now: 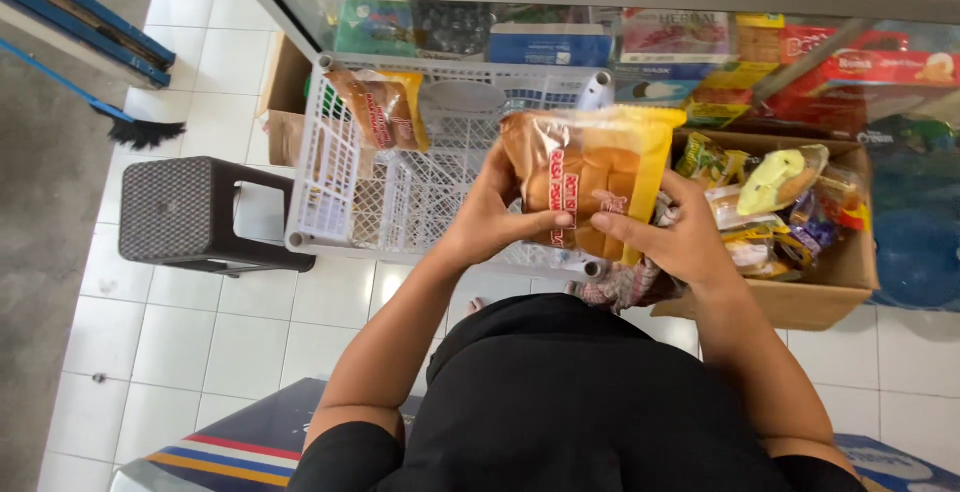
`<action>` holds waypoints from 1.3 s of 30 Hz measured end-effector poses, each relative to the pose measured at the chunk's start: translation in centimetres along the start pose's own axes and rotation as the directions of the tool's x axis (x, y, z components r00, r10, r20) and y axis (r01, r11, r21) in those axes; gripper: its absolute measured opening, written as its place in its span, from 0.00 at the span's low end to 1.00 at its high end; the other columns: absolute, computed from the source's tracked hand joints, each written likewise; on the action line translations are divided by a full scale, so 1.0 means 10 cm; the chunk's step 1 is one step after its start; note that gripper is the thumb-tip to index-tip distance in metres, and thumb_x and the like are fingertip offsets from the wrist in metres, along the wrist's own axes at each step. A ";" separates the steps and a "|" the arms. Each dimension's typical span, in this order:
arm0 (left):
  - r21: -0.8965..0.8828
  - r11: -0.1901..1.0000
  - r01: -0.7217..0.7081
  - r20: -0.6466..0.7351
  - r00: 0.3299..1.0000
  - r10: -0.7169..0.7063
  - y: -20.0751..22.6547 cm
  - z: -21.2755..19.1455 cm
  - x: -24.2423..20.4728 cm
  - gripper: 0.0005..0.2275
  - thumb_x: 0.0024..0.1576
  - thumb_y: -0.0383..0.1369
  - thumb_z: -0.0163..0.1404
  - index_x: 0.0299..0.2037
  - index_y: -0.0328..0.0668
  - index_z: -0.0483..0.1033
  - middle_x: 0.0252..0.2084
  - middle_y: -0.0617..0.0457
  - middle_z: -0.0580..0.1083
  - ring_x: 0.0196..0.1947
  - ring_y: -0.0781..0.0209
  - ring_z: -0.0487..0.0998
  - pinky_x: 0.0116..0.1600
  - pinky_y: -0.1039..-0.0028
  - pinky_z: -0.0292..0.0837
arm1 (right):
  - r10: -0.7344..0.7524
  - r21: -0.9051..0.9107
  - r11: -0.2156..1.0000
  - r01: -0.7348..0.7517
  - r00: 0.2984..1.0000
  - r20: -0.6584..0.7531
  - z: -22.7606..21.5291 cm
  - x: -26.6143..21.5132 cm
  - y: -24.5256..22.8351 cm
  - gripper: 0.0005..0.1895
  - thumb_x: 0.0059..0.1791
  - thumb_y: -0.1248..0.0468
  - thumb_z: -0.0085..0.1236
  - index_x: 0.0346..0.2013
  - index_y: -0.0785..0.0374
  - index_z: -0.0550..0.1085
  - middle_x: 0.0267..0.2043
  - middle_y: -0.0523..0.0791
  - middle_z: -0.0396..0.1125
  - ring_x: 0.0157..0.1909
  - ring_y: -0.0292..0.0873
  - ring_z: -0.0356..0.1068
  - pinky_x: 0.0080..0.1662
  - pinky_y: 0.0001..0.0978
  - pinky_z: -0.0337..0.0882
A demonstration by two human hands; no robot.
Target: Cleaning a freezer display and stocking packaged bread into a rack from a cardboard box.
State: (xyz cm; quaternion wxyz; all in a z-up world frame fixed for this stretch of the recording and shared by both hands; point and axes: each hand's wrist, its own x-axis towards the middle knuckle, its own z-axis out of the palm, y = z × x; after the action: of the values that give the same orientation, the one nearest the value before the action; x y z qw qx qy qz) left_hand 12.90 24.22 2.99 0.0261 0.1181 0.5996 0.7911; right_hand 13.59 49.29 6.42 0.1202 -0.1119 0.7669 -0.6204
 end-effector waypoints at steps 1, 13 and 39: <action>0.097 0.994 0.059 0.059 0.996 -0.065 -0.02 -0.10 -0.02 0.37 0.51 0.25 0.65 0.68 0.39 0.53 0.60 0.46 0.70 0.62 0.58 0.72 0.67 0.63 0.69 | -0.043 -0.013 0.999 0.043 0.999 -0.009 0.02 0.03 0.05 0.24 0.43 0.63 0.71 0.52 0.66 0.77 0.47 0.45 0.76 0.47 0.36 0.75 0.51 0.32 0.75; 0.501 0.839 0.213 -0.245 0.964 -0.098 -0.20 -2.42 0.12 0.28 0.44 0.22 0.67 0.55 0.36 0.71 0.47 0.52 0.79 0.47 0.63 0.81 0.49 0.71 0.83 | -0.177 -0.182 0.979 0.095 0.842 -0.510 -0.50 -0.23 -0.33 0.14 0.55 0.62 0.65 0.52 0.65 0.76 0.50 0.40 0.72 0.48 0.29 0.68 0.54 0.21 0.69; 0.999 0.014 -0.046 0.046 0.999 -0.023 -0.37 -2.84 0.14 0.18 0.58 0.37 0.61 0.57 0.50 0.72 0.58 0.51 0.72 0.63 0.44 0.68 0.70 0.34 0.52 | -0.175 -0.249 0.964 -0.089 0.490 -0.854 -1.36 -1.30 0.21 0.10 0.60 0.66 0.66 0.53 0.67 0.79 0.49 0.41 0.74 0.49 0.31 0.70 0.54 0.24 0.71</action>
State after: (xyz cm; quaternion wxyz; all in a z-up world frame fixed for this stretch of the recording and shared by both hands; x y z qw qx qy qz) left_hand 4.98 -1.26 -7.55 -0.0561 0.1266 0.9805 0.1396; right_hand 21.47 66.46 7.69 -0.3142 0.1824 0.7934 -0.4883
